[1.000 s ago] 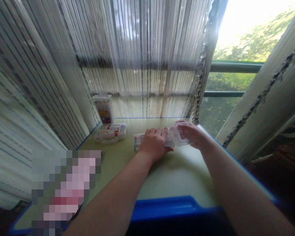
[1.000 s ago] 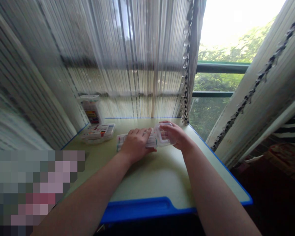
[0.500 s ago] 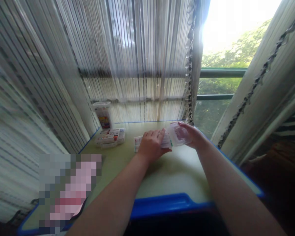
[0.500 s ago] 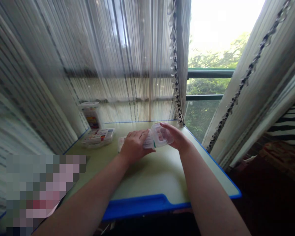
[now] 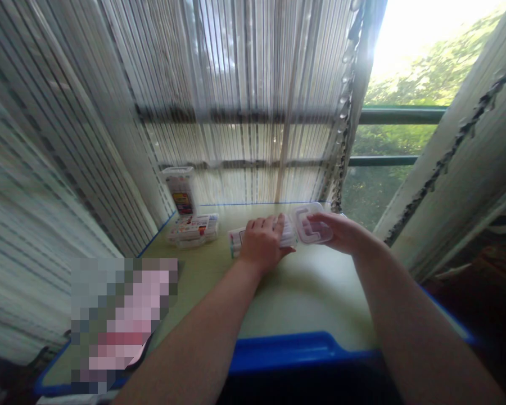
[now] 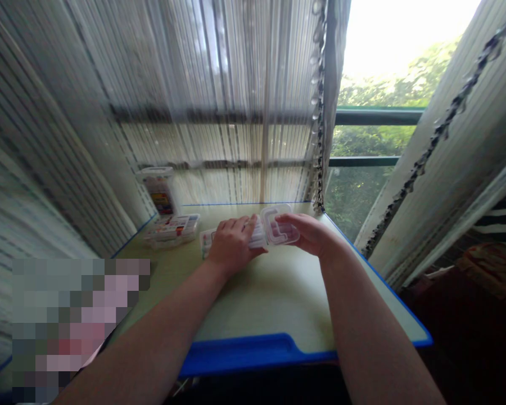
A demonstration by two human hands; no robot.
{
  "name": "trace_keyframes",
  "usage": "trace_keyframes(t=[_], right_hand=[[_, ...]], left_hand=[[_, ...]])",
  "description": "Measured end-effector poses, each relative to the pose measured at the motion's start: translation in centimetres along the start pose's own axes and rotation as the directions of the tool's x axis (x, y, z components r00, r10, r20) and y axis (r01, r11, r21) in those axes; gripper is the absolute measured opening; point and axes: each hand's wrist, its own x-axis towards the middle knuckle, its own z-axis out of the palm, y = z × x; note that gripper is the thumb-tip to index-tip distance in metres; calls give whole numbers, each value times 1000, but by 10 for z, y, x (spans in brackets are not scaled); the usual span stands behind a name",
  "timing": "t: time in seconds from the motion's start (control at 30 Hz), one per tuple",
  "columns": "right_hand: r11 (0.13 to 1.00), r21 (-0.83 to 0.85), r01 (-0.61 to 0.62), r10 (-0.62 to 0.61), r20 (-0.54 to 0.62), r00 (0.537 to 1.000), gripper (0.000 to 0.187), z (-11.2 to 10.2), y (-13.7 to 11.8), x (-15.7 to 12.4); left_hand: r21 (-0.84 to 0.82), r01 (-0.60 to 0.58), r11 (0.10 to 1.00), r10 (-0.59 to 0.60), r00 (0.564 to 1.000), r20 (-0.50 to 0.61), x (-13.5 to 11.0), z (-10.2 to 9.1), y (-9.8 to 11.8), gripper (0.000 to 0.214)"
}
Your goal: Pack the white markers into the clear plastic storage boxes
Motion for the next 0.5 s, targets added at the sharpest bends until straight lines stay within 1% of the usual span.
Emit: trace_keyframes(t=[0.07,0.2,0.3,0.4,0.5], right_hand=[[1000,14,-2,1,15,1000,19,-1,2,1],[999,41,7,-11,87,996,17,-6,7,6],[999,38,22,-26,103,994,19,-9,9,9],[999,22,24,-26,85,996,19,-9,11,10],[1000,-8,4,-4,-1,1000,20,-5,14,6]], left_hand=[[5,13,1000,-13,1000,13,0,0,0,86],[5,20,1000,-20,1000,21,0,0,1,87],[7,24,1000,-24,999,34,1,-1,1,87],[8,12,1000,-12,999,53,2,-2,0,88],[0,-21,1000,21,993,114,2,-2,-3,86]])
